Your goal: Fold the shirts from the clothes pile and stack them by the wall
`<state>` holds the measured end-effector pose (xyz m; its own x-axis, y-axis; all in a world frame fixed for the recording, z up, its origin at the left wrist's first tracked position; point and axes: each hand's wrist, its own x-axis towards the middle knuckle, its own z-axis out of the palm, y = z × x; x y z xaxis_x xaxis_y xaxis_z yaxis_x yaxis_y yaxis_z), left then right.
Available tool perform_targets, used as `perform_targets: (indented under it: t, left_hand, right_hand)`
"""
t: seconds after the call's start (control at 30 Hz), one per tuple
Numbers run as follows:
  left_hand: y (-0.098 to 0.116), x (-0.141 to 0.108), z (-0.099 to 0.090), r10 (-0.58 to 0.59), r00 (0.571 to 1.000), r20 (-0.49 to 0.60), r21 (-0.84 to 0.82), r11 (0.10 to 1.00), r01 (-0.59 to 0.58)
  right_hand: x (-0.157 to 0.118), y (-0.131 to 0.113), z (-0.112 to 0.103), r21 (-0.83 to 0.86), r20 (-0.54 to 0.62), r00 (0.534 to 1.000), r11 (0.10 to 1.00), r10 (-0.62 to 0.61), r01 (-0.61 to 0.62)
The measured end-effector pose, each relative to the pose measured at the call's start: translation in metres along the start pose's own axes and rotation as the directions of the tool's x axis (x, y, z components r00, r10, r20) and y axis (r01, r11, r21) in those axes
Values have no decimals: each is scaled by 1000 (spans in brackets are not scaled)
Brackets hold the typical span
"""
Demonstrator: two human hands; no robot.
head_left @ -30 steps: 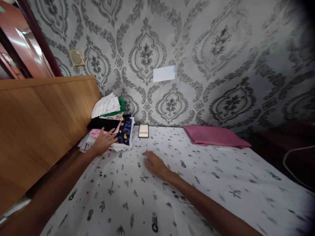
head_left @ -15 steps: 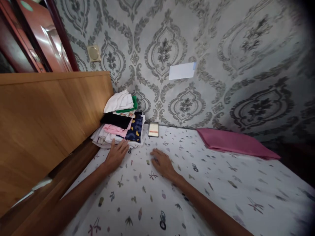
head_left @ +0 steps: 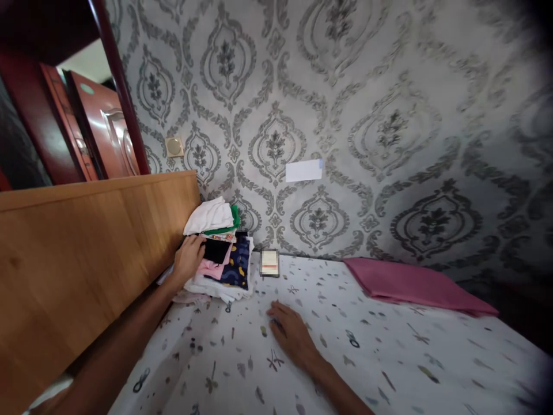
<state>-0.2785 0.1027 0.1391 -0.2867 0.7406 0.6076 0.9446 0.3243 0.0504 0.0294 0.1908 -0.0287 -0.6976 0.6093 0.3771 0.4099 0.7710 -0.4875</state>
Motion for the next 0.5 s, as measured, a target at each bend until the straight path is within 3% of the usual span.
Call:
perform_targets:
  t: [0.27,0.5]
  left_hand:
    - [0,62,2,-84,996,20,10,996,83]
    - [-35,99,-6,-113,980,164,-208,967,147]
  right_hand:
    - [-1,-4,-7,31,22,998,998,52,-53]
    - [-3,-7,-11,103,-22,999,994,48,-46]
